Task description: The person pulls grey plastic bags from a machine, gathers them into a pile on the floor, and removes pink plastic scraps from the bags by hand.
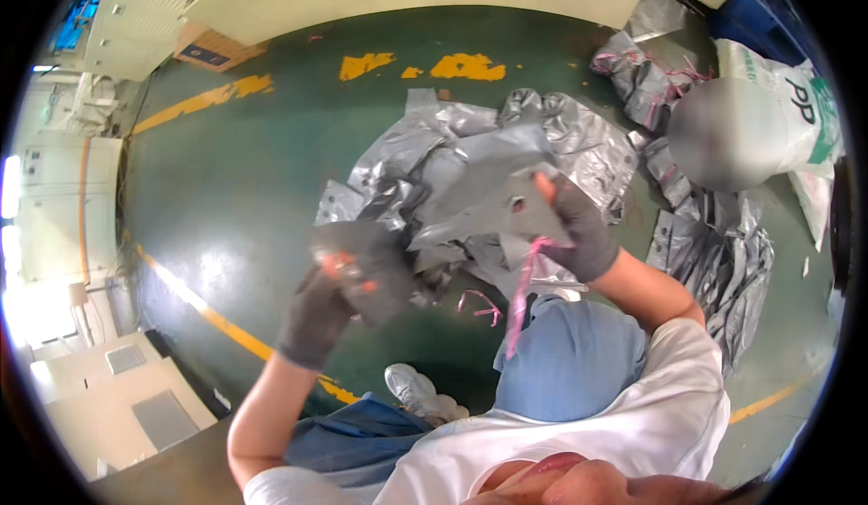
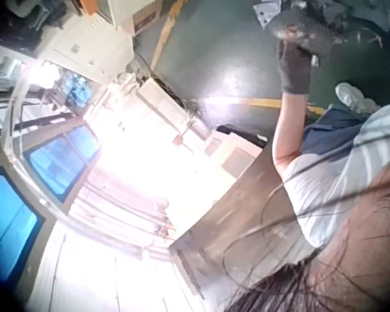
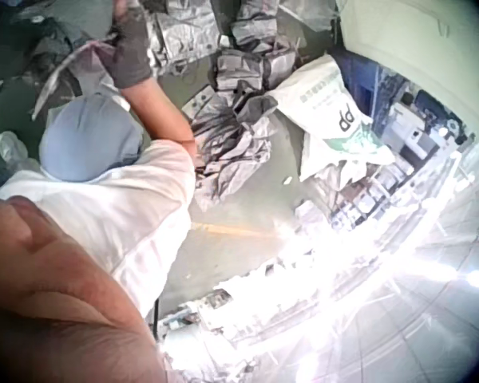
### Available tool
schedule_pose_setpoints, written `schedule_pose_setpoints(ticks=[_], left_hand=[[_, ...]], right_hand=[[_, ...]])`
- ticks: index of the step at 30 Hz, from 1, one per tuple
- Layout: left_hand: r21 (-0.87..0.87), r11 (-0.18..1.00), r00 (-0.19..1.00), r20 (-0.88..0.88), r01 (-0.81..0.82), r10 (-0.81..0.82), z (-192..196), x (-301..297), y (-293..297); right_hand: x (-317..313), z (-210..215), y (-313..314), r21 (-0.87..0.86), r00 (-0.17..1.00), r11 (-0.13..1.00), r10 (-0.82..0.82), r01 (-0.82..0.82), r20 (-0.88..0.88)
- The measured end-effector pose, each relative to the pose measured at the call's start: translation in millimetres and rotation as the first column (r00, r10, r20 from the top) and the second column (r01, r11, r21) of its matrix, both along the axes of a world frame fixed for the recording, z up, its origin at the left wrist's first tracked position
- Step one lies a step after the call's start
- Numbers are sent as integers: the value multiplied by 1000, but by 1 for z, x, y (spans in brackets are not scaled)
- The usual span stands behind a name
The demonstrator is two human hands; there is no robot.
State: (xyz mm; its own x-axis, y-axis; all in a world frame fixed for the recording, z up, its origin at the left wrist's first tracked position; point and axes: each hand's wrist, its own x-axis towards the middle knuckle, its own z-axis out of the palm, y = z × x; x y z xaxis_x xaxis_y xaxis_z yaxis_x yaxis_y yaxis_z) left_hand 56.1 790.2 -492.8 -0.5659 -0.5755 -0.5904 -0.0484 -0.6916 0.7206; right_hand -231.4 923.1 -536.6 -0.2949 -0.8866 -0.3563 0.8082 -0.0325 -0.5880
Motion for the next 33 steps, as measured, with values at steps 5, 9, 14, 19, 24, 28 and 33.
schedule_pose_setpoints(ticks=[5, 9, 14, 19, 24, 28, 33], left_hand=[[154, 985, 964, -239, -82, 118, -12, -72, 23], [-33, 992, 987, -113, -122, 118, -16, -108, 17], [-409, 913, 945, 301, 8, 126, -23, -67, -10], [-358, 933, 938, 336, 45, 83, 41, -26, -34], [-498, 864, 859, 472, 72, 200, 82, 6, -41], [-531, 847, 901, 358, -18, 244, 100, 43, -47], [-545, 780, 808, 284, -307, 516, 126, 64, -44]], right_hand=[[44, -64, -43, -104, 955, 993, 28, -61, -296], [67, -71, -38, 84, 948, 991, 128, -108, -292], [18, -75, 12, 162, 595, 933, 332, -322, -732], [-159, -122, 263, 336, -292, 682, 632, 649, -718], [-178, -84, 261, 884, -223, 49, 973, 466, 63], [-175, -157, 85, 525, -312, 825, 565, 209, -764], [-219, -237, -24, 594, -138, 601, 756, 535, -640]])
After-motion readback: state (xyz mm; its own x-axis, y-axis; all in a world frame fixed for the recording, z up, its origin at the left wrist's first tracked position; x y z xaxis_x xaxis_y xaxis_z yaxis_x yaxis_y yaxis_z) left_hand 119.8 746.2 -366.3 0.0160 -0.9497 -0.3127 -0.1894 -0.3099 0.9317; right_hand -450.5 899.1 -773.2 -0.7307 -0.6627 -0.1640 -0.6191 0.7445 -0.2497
